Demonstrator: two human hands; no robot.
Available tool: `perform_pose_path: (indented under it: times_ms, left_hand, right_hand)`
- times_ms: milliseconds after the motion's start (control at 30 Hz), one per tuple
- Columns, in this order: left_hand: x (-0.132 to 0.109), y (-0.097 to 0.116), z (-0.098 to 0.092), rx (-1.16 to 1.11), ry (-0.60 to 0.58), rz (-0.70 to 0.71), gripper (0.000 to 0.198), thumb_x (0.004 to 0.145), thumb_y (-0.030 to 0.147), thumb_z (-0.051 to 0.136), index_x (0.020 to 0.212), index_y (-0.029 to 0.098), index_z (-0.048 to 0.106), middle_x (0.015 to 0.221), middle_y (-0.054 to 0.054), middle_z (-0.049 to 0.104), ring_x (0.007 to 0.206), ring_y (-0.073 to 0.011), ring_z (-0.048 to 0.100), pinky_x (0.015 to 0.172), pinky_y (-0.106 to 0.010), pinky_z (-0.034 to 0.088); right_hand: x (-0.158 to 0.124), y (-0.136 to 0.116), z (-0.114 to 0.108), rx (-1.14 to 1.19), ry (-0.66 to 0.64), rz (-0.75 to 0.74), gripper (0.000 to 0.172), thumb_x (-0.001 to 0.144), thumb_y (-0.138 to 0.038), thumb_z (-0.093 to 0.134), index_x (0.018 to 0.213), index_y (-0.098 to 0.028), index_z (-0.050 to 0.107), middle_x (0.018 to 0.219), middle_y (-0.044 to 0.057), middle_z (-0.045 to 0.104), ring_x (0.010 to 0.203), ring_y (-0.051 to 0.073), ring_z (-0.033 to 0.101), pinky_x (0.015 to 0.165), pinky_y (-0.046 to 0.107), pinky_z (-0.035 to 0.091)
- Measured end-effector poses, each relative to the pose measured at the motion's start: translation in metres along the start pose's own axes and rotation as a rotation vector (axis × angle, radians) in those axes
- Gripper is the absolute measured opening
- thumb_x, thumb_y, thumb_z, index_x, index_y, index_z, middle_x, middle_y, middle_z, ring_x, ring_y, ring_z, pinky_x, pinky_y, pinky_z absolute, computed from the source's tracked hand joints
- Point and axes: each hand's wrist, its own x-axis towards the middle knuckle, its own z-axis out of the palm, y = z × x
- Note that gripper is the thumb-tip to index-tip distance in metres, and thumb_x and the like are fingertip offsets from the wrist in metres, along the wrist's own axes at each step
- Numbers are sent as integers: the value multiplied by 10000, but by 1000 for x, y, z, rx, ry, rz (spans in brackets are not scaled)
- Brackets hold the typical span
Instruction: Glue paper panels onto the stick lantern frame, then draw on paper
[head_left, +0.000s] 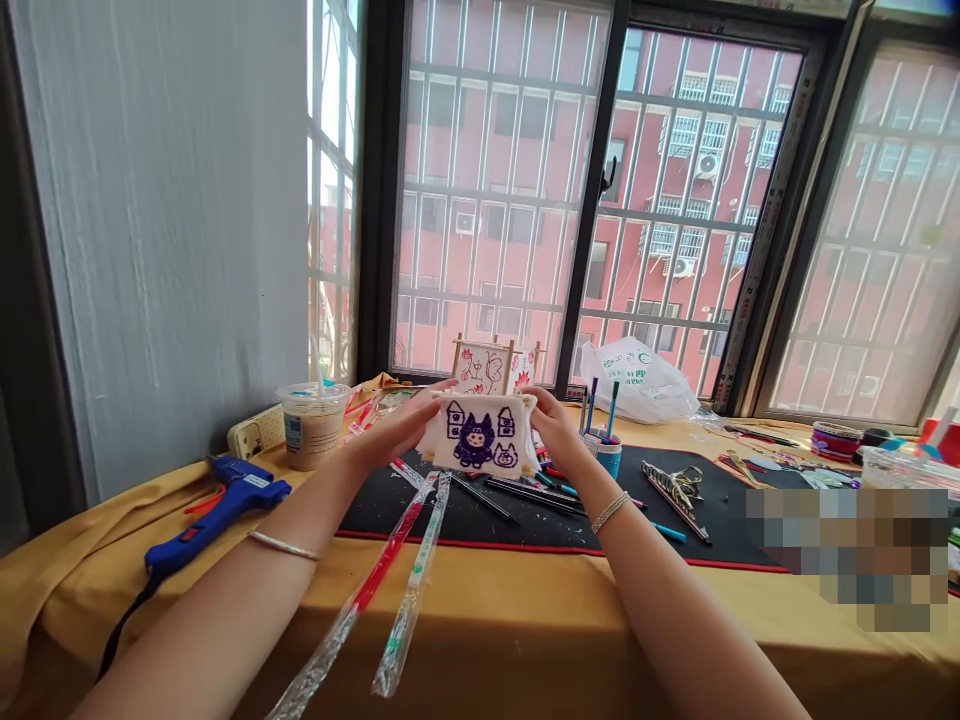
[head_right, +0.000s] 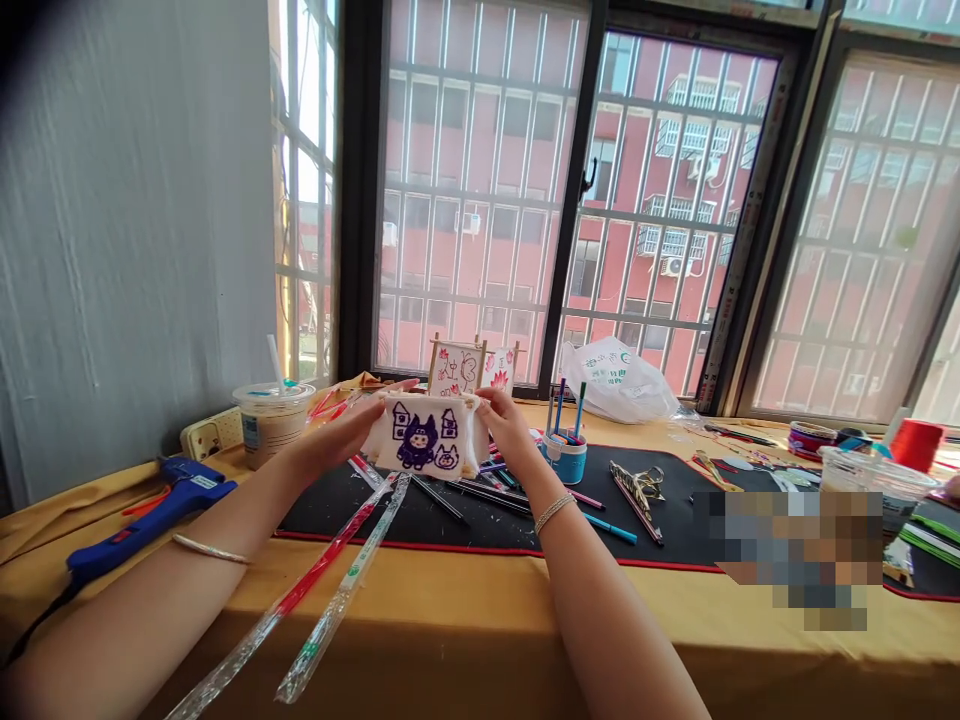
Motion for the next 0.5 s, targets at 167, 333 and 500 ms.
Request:
perform_pose_path:
  times_ms: [167,333,500]
  left_hand:
    - [1,-1,2,-121,-73,-44,810,755,743,393,1376,224,356,1215,-119,601,1144,-309,538,909,-502,460]
    - [3,-5,0,-157,-47,-64,751,762,632,539,1384,262,336,1246,-96,586,1097,-281,573,860,-404,494]
    - [3,-12,2,-160,-16,-117,806,715,601,625,1376,234,349,1232,-131,595,989,-279,626,697,-314,529]
  right_hand:
    - [-2,1,2,89,-11,40,290,666,-416,646,866,-217,579,793,-15,604,719,144,543,640,253,420]
    - [-2,0,2,131,27,70,341,662,-457,659,889,-217,576,804,-11,599,719,146,536,626,256,410]
    - [-3,1,4,140,39,74,345,642,-451,683,875,-218,582,750,-20,575,683,142,517,595,248,399]
